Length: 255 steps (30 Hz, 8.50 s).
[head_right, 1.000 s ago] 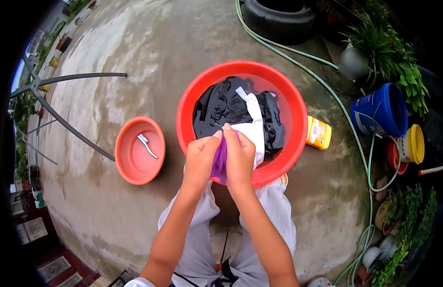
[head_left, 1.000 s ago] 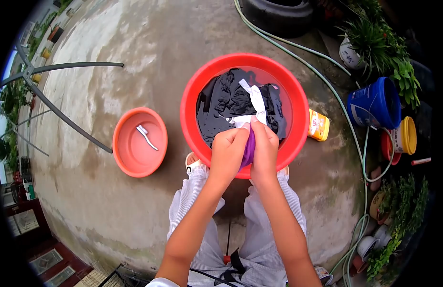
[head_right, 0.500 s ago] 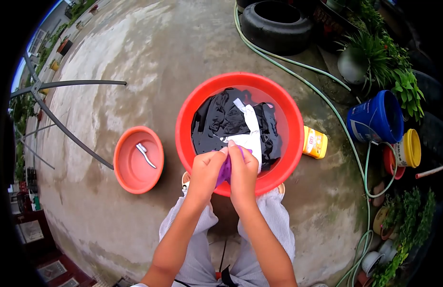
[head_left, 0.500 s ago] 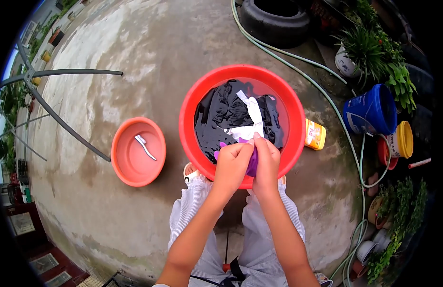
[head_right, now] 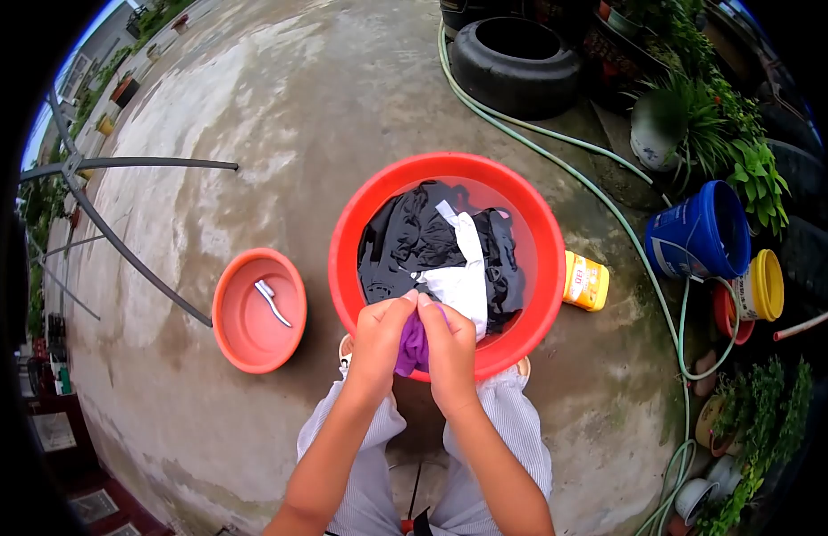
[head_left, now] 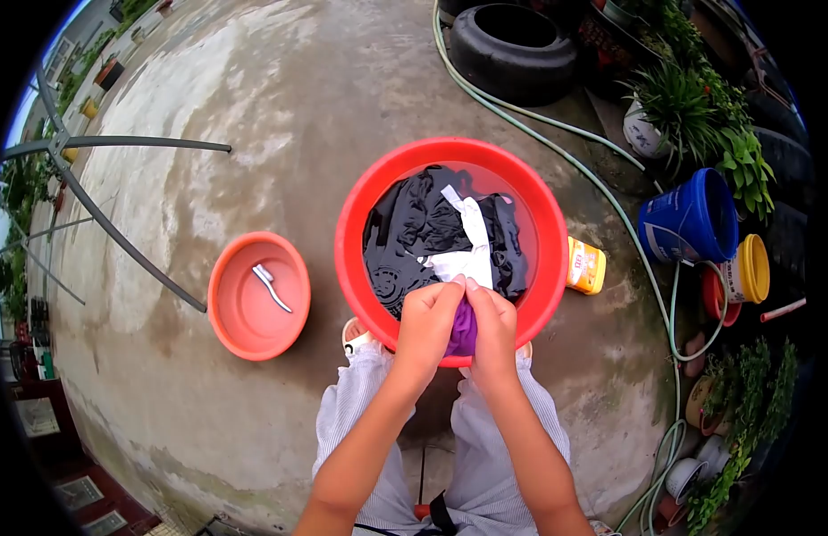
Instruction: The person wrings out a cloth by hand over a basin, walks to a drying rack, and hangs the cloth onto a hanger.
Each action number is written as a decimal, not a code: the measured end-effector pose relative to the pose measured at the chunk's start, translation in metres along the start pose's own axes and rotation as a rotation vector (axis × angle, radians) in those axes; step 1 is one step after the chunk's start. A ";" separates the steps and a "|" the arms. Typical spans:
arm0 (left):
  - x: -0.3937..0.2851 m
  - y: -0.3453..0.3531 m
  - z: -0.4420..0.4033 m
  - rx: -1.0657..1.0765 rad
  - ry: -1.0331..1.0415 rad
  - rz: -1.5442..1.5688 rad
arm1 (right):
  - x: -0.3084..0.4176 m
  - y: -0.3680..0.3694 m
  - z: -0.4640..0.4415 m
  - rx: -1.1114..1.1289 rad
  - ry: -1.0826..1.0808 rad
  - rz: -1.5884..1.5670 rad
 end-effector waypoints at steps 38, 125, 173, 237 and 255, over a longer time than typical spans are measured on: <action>-0.003 -0.009 0.006 -0.059 0.111 0.047 | -0.005 0.003 0.023 -0.016 0.023 0.073; -0.102 0.005 0.179 0.268 0.642 -0.443 | 0.112 0.020 0.191 0.442 -0.424 -0.227; 0.059 -0.046 0.110 0.068 0.235 -0.089 | -0.044 -0.011 0.115 0.025 -0.281 0.219; 0.053 -0.023 0.157 0.026 0.177 0.099 | -0.037 -0.021 0.194 -0.008 -0.517 0.264; 0.061 -0.017 0.167 0.148 0.116 0.069 | -0.029 -0.042 0.175 -0.096 -0.344 0.043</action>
Point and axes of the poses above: each hand's wrist, its own z-axis away from the middle knuckle, its own y-axis out of the palm, x = y × z, the point moved 3 cm from there along -z, towards the middle knuckle, and after that the axes turned 13 degrees about -z, right-handed, at the moved point
